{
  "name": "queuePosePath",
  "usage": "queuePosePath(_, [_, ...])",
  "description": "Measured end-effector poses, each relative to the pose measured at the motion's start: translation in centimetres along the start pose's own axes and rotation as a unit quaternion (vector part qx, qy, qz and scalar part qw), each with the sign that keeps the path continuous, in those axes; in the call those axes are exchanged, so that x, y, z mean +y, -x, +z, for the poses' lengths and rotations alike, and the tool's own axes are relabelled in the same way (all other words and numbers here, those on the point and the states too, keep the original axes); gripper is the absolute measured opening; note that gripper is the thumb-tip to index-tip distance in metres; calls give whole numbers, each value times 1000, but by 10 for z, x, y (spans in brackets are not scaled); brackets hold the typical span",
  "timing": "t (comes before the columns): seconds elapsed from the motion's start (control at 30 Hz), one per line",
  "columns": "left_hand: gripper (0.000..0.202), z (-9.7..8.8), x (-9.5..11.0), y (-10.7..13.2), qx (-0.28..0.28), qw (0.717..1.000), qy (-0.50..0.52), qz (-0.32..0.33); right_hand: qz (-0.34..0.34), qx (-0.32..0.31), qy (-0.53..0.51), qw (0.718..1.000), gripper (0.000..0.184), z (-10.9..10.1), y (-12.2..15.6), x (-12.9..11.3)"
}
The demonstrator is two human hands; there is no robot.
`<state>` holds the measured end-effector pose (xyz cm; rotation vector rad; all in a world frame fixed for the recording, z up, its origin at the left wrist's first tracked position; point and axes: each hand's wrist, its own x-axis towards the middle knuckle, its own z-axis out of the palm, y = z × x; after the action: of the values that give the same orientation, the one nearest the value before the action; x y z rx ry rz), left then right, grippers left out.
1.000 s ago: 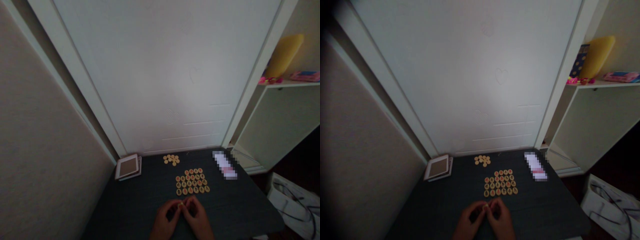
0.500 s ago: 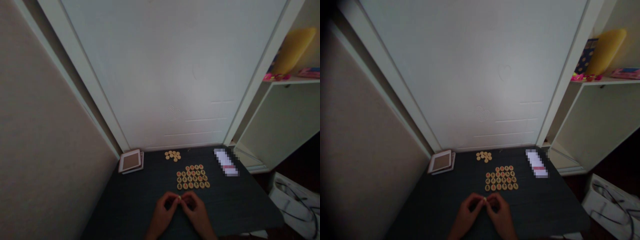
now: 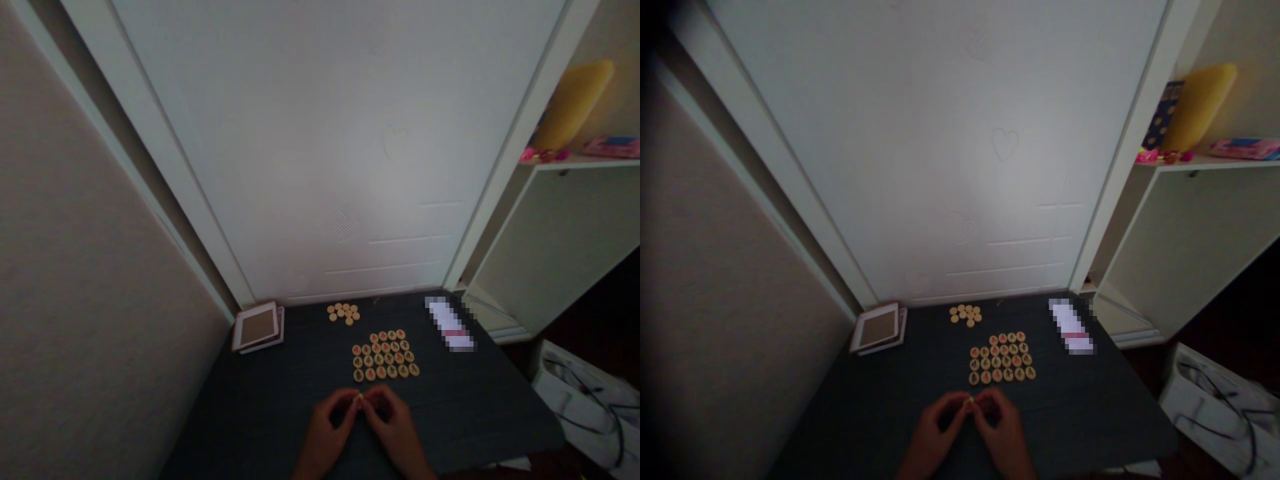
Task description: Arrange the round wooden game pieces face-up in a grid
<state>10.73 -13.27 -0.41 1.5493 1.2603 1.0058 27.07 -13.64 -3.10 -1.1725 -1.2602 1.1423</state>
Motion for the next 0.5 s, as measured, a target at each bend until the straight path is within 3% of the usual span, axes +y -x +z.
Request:
queuePosePath(0.3, [27, 2, -10, -2, 3, 1000, -13, 18, -5, 7, 18, 1000, 36, 2, -4, -1])
queuePosePath(0.5, [28, 5, -23, -6, 13, 999, 52, 0, -6, -6, 15, 1000, 37, 2, -6, 11])
